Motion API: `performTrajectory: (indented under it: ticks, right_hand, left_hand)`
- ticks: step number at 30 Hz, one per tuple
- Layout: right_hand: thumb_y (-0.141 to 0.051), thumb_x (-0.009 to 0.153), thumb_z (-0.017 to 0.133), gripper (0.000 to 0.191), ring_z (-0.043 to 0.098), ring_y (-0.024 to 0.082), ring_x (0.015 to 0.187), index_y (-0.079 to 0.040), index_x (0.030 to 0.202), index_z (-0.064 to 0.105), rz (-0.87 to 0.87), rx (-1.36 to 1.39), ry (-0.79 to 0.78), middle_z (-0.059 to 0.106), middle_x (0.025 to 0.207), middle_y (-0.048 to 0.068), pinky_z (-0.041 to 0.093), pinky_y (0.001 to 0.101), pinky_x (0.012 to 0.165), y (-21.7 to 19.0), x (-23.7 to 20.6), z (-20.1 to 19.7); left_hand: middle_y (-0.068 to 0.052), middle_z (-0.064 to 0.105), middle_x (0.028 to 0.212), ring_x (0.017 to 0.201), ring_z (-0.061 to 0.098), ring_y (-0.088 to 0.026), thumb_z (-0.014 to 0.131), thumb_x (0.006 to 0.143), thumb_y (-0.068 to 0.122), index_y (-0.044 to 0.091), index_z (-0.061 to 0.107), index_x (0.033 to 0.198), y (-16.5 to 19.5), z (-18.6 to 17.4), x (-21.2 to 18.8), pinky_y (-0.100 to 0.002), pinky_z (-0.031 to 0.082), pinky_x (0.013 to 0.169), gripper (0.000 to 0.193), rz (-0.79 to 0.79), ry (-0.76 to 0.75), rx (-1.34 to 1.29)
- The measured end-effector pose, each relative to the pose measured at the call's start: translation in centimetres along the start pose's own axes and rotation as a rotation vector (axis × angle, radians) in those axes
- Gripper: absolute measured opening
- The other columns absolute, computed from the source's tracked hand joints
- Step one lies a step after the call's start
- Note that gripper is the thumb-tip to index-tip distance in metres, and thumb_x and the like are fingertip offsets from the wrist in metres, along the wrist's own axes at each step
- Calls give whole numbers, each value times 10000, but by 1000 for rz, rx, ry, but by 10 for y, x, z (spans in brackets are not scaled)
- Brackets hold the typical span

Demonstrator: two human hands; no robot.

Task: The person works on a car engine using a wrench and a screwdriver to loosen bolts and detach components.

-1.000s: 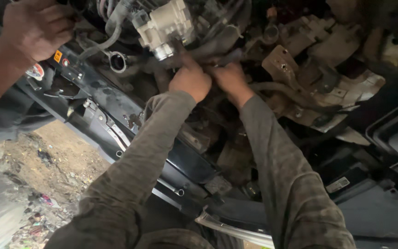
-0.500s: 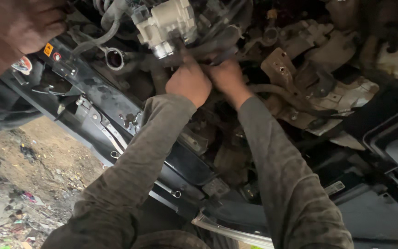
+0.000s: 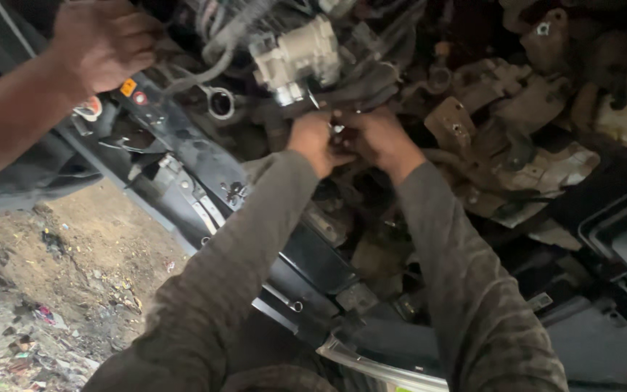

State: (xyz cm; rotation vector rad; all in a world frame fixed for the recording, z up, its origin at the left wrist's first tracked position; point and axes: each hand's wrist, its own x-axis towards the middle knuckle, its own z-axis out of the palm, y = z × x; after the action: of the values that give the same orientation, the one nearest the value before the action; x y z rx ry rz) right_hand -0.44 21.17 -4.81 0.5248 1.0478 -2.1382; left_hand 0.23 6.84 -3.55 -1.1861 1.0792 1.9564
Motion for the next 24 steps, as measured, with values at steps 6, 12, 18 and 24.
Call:
performTrajectory:
  ticks: [6,12,18,24]
  right_hand:
    - [-74,874,752,255,737,204,767,-2,1107,677,-89,-267,48,750,977,93,603,354,633,-16,-5,2]
    - [-163,938,859,279,669,239,683,66,1052,748,-186,-794,349,747,898,162,513,379,579,-47,-27,14]
    - [-164,962,777,222,693,172,731,11,1075,701,-304,-362,260,726,941,76,588,336,599,-52,-21,9]
    - [-166,1003,771,179,646,81,863,5,1047,736,-558,-402,187,722,974,20,525,252,758,-39,-10,8]
  left_hand:
    - [-136,647,1081,957,660,-377,483,1043,254,57,586,1109,-19,-1,40,-606,609,783,232,32,103,-149]
    - [-220,698,895,735,677,-343,583,1036,191,-42,690,1030,-23,7,63,-530,593,574,257,214,278,-27]
    - [-178,655,848,697,647,-335,508,1026,215,31,641,953,-26,16,69,-485,528,557,238,197,300,-97]
    - [-180,716,875,771,696,-324,537,995,205,7,707,918,-14,43,77,-466,522,630,272,372,407,65]
